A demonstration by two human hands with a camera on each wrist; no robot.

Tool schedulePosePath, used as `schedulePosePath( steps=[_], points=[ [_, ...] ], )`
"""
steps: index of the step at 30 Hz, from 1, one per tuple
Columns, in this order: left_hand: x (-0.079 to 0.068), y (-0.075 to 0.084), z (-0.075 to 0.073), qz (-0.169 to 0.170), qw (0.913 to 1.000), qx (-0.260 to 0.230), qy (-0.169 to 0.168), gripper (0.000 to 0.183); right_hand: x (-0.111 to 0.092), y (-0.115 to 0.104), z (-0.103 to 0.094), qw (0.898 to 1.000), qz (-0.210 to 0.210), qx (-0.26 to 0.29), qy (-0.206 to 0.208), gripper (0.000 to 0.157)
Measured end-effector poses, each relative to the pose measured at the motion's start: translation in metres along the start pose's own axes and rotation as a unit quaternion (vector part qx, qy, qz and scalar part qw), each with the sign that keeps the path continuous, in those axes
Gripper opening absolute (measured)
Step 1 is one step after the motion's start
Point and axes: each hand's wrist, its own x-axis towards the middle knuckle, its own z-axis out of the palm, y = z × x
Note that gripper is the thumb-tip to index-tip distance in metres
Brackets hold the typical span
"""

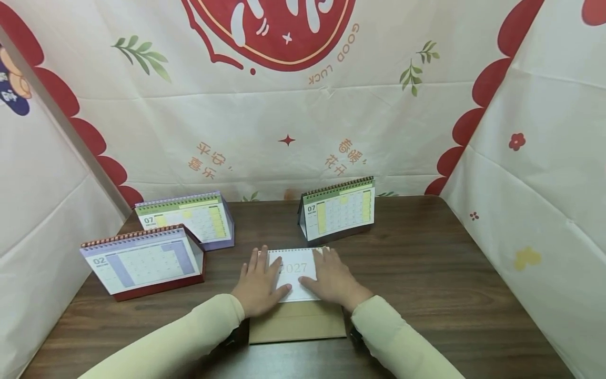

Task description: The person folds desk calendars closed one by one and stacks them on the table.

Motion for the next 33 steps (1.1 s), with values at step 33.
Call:
schedulePosePath(
  steps=[33],
  points=[
    [-0.005, 0.008, 0.004, -0.014, 0.9924, 0.043, -0.114, 0.081, -0.010, -0.007, 0.017, 0.995, 0.026, -0.023, -0.093, 0.084]
  ],
)
